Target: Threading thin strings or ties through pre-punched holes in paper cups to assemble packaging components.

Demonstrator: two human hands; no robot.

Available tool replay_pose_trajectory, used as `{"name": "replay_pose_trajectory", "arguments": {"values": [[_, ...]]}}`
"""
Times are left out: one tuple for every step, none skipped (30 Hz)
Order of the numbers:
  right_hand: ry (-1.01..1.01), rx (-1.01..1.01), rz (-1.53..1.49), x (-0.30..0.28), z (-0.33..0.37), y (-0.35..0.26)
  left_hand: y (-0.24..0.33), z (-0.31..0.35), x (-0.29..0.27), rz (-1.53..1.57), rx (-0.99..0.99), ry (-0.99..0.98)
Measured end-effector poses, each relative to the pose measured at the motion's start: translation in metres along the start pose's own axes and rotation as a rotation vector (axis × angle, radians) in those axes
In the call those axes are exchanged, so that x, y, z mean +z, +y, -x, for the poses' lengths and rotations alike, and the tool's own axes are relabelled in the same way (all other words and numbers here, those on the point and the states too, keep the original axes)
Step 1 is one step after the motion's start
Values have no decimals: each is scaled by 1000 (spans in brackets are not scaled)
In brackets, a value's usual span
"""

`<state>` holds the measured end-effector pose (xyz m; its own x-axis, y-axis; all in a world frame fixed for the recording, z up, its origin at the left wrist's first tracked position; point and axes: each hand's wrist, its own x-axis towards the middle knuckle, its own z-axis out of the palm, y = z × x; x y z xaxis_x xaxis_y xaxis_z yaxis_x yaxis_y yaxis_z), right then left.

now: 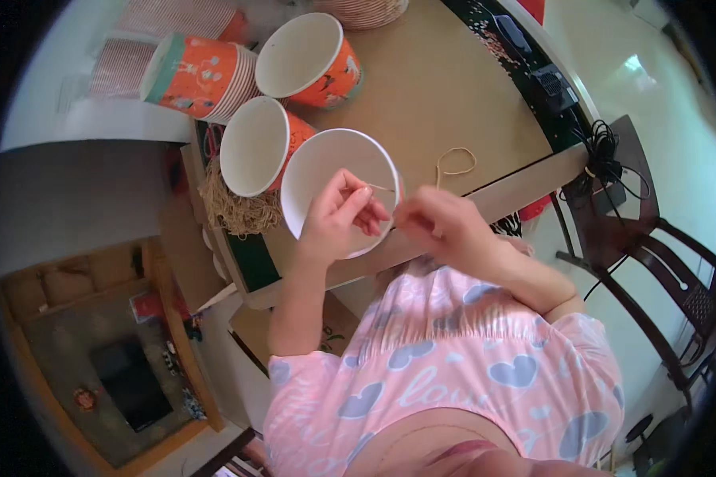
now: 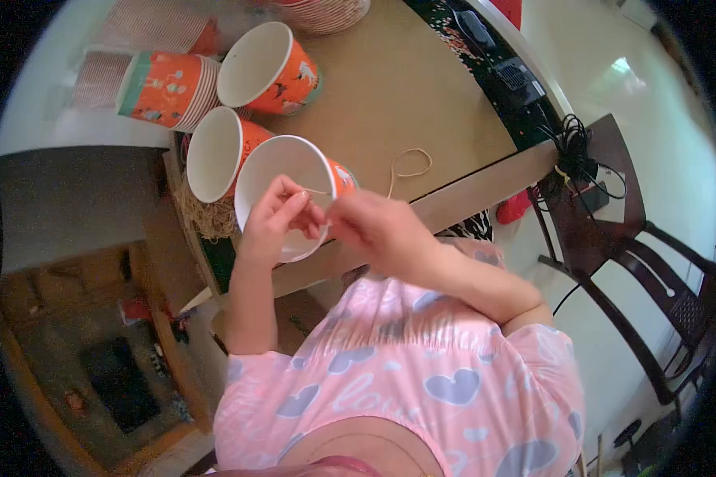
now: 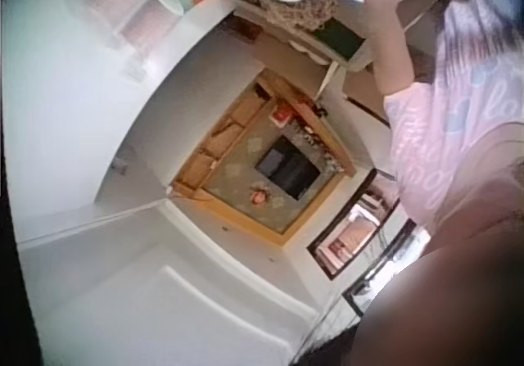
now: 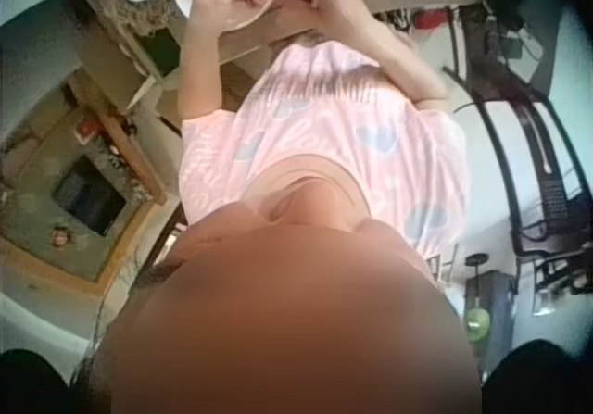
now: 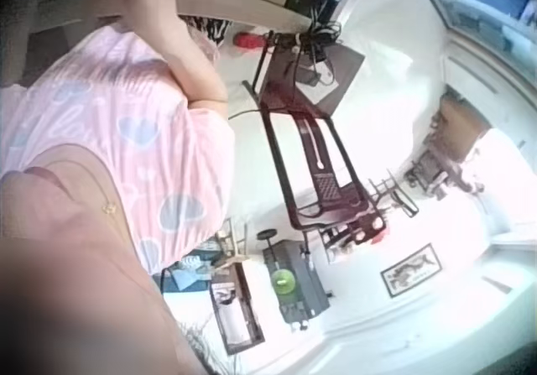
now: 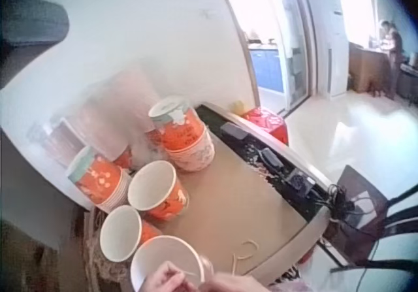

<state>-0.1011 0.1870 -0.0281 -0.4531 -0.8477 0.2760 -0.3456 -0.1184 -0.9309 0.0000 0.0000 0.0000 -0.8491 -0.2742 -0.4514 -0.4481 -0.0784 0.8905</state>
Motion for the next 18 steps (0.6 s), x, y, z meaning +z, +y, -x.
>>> {"name": "replay_pose_trajectory", "arguments": {"values": [[-43, -124, 93, 4, 3, -8, 2, 1, 2, 206, -48, -60], [-87, -250, 183, 10, 6, -16, 3, 0, 6, 310, -122, -55], [-173, -339, 317, 17, 0, -23, 7, -5, 1, 314, -105, -50], [-258, -427, 450, 22, -5, -29, 10, -9, -4, 422, -159, -117], [-311, -502, 516, 27, -10, -34, 13, -10, -8, 530, -213, -186], [-326, -510, 519, 26, -14, -39, 17, -4, -3, 524, -234, -119], [-315, -511, 431, 22, -19, -44, 10, -3, -8, 536, -226, -112], [-304, -509, 344, 17, -26, -48, -2, -4, -13, 537, -198, -100], [-183, -486, 304, 9, -35, -50, -8, 0, -14, 537, -168, -82], [-169, -431, 322, -1, -47, -47, -3, 4, -8, 507, -144, 13], [-105, -356, 319, -4, -61, -37, 1, 8, -6, 429, -77, 23], [-161, -279, 319, -9, -71, -30, 1, 12, -5, 348, -14, 31], [-208, -206, 325, -15, -79, -24, -1, 11, -2, 300, 59, 75], [-283, -137, 270, -19, -84, -20, -3, 9, 0, 305, 61, 71], [-289, -135, 272, -19, -85, -18, -5, 8, 2, 228, 155, 135], [-304, -101, 258, -19, -86, -16, -7, 7, 5, 148, 248, 198], [-318, -66, 242, -18, -86, -14, -8, 6, 7, 153, 246, 199], [-323, -64, 242, -17, -87, -12, -7, 5, 9, 139, 279, 245]]}}
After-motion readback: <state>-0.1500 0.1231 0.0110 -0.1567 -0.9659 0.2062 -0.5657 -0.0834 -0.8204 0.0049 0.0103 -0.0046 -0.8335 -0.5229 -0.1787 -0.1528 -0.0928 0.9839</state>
